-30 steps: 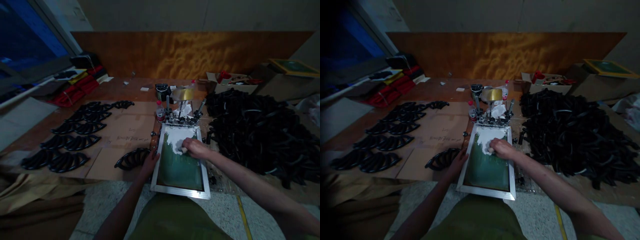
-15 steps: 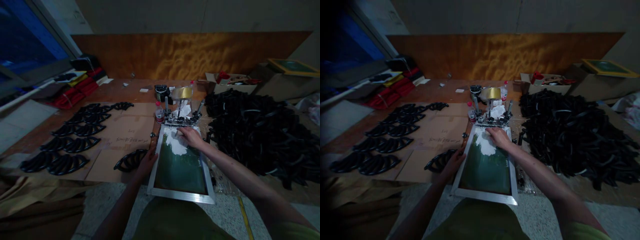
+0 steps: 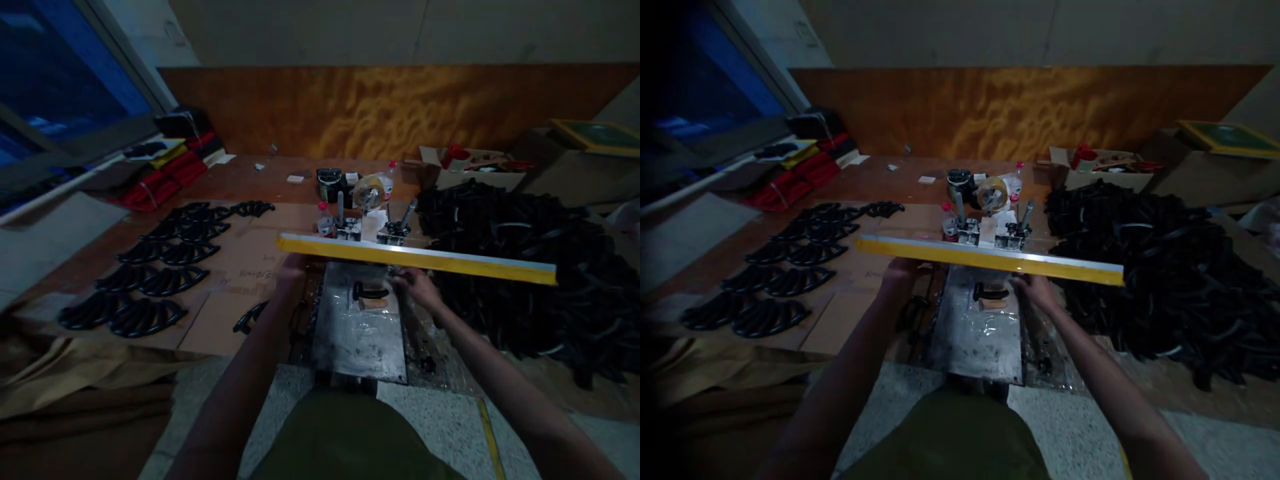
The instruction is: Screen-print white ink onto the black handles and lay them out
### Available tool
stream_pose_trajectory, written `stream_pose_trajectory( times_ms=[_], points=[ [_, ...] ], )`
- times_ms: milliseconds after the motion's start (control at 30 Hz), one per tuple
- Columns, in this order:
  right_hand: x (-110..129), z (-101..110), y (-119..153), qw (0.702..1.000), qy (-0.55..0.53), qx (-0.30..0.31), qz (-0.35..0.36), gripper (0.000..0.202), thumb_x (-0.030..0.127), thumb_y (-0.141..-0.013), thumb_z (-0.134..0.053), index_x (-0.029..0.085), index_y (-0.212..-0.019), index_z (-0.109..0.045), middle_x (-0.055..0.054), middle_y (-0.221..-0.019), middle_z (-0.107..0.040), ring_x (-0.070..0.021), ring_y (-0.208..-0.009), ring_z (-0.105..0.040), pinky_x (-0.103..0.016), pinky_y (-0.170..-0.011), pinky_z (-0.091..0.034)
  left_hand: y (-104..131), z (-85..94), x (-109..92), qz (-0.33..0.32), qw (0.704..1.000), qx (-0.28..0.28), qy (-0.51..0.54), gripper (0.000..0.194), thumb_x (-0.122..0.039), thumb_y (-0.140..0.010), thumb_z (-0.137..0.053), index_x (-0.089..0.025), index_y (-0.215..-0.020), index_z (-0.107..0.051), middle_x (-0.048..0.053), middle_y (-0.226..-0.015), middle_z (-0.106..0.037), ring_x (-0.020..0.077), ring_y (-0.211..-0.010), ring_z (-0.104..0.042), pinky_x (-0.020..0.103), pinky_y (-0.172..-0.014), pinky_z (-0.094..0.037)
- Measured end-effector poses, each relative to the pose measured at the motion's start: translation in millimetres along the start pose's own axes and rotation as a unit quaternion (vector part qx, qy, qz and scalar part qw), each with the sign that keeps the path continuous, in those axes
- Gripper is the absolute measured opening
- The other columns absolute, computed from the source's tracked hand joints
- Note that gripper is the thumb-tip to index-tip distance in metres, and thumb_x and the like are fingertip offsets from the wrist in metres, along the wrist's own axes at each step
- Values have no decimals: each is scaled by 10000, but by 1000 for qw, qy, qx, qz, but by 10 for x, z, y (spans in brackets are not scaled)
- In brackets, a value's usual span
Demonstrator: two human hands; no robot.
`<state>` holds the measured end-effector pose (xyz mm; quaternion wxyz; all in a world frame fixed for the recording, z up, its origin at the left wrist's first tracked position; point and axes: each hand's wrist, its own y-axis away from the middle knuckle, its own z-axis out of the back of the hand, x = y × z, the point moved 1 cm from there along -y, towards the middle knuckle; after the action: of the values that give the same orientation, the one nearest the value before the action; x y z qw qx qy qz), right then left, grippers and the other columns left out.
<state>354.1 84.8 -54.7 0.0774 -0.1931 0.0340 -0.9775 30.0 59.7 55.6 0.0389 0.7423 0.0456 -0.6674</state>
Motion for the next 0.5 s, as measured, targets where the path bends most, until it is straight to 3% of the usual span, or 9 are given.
stream_pose_trajectory(
  times_ms=[100,167,267,333,433,500],
  points=[
    [207,-272,208,994,5,71,81,319,296,-852,-648,210,-1158,-671,-86,-1114,-683,-252,-1091,-574,-372,-934,-435,23,-52,130,10,999,-44,3,454,-515,-812,-543,-177,-1107,-611,76,-985,-715,198,-889,-674,261,-656,-540],
    [340,-296,264,991,6,81,106,284,281,-873,-624,209,-1141,-685,-95,-1097,-677,-263,-1097,-555,-389,-949,-417,164,-68,329,75,996,-53,4,449,-543,-842,-501,-192,-1112,-582,76,-947,-711,165,-768,-668,235,-578,-507],
    [660,-233,326,989,-27,47,138,217,292,-911,-575,194,-1053,-707,-100,-1018,-682,-257,-1012,-564,-374,-913,-419,539,-75,698,233,971,46,-5,540,-623,-812,-536,-181,-1122,-571,95,-883,-718,167,-678,-661,234,-523,-481],
    [1017,-253,406,982,-47,20,180,218,326,-922,-562,190,-1014,-707,-104,-970,-673,-262,-967,-556,-375,-869,-421,797,-22,915,302,949,88,-1,611,-673,-778,-559,-171,-1127,-579,121,-920,-727,195,-721,-682,250,-535,-495],
    [1674,-472,541,958,-69,27,277,208,335,-919,-575,188,-990,-705,-105,-915,-657,-259,-934,-539,-375,-823,-414,1016,287,1145,298,955,5,4,660,-728,-790,-488,-163,-1113,-597,128,-981,-726,220,-803,-697,266,-570,-511],
    [2077,-720,548,939,-94,53,327,213,327,-923,-581,191,-1037,-699,-99,-942,-666,-243,-948,-543,-365,-832,-412,1067,684,1261,281,956,-76,-48,644,-717,-817,-449,-153,-1075,-621,125,-954,-728,227,-806,-696,281,-592,-516]
  ],
)
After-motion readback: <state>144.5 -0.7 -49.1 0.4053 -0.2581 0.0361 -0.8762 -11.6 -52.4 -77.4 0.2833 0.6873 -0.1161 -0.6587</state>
